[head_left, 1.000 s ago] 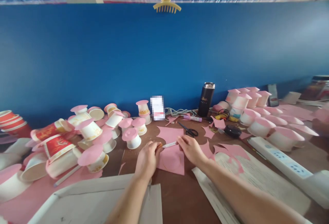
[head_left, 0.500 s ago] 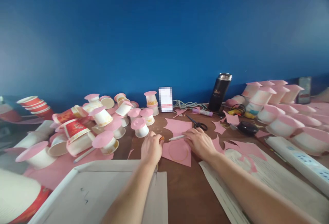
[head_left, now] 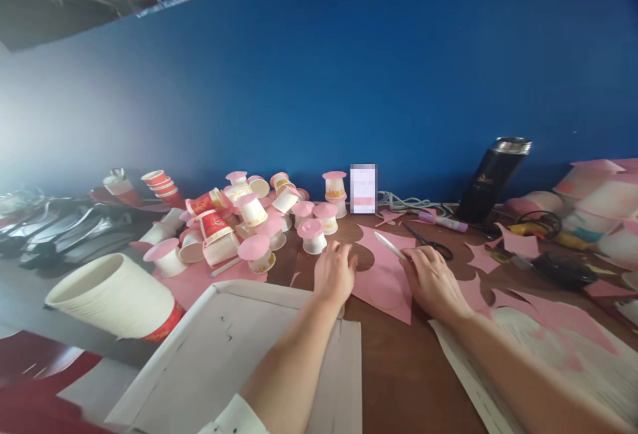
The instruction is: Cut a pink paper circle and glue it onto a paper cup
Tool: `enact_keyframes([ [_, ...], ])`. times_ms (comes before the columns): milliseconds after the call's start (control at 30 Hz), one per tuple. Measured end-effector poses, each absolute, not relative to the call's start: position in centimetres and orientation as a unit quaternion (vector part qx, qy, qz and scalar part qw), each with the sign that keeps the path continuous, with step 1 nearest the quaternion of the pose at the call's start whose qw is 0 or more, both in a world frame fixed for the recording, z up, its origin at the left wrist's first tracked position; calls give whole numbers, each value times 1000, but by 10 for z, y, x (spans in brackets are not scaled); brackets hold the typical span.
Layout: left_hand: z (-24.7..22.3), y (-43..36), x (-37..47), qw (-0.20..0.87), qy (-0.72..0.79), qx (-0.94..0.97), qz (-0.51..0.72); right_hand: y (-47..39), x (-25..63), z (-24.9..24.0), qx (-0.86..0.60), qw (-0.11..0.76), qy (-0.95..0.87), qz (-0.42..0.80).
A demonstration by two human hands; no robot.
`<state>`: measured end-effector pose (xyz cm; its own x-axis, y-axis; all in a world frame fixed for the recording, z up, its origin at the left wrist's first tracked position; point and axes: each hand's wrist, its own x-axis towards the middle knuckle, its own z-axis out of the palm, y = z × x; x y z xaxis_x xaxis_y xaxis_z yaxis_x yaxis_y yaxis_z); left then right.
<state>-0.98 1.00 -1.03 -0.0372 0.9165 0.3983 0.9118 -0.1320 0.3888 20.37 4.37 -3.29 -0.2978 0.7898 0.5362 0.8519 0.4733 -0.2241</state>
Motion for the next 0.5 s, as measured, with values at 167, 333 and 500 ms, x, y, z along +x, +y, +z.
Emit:
enact_keyframes([
  [167, 16, 12, -10, -28, 634, 687, 354, 44, 200, -34, -488, 328, -808, -19],
  [333, 68, -30, -32, -81, 606, 693, 382, 45, 205, -37, -463, 356, -812, -15],
  [500, 126, -107, -102, -238, 703, 613, 273, 45, 205, -37, -457, 372, -808, 2],
])
